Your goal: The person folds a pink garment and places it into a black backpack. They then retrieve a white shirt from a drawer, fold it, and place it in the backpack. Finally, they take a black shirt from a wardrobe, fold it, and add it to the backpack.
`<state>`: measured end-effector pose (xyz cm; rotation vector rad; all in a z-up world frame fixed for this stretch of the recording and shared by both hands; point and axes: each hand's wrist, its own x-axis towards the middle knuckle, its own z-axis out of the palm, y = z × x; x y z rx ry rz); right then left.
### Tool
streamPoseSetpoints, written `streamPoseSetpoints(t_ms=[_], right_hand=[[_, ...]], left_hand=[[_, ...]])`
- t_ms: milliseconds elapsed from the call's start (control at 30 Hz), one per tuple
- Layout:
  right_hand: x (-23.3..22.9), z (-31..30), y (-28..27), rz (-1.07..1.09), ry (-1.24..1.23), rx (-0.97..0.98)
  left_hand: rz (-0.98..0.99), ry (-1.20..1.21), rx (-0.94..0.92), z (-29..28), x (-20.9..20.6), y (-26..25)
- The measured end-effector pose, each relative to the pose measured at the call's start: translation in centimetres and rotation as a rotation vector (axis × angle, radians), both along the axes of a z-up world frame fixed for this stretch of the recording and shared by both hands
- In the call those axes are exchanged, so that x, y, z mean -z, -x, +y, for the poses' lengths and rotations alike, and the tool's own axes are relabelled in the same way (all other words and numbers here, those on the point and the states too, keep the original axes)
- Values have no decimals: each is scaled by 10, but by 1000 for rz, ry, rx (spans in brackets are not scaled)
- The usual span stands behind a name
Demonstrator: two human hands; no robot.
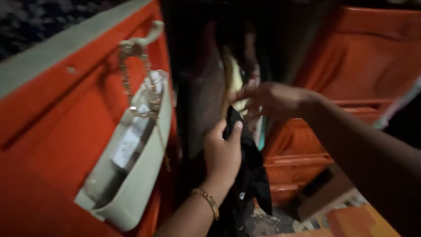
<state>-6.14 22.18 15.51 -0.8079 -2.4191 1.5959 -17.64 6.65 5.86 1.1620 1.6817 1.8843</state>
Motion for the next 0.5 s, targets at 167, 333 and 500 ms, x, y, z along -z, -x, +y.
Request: streamPoseSetpoints(t_ms=[167,333,500], right_hand=[[65,-19,-76,-105,190,-47],[179,-34,-143,-65,-149,579],[255,-68,-270,89,151,1258]], left_hand=[[52,-28,298,4,-41,-21],[-144,-215,658,9,-76,-67],[-294,-343,925,30,-105,-89]])
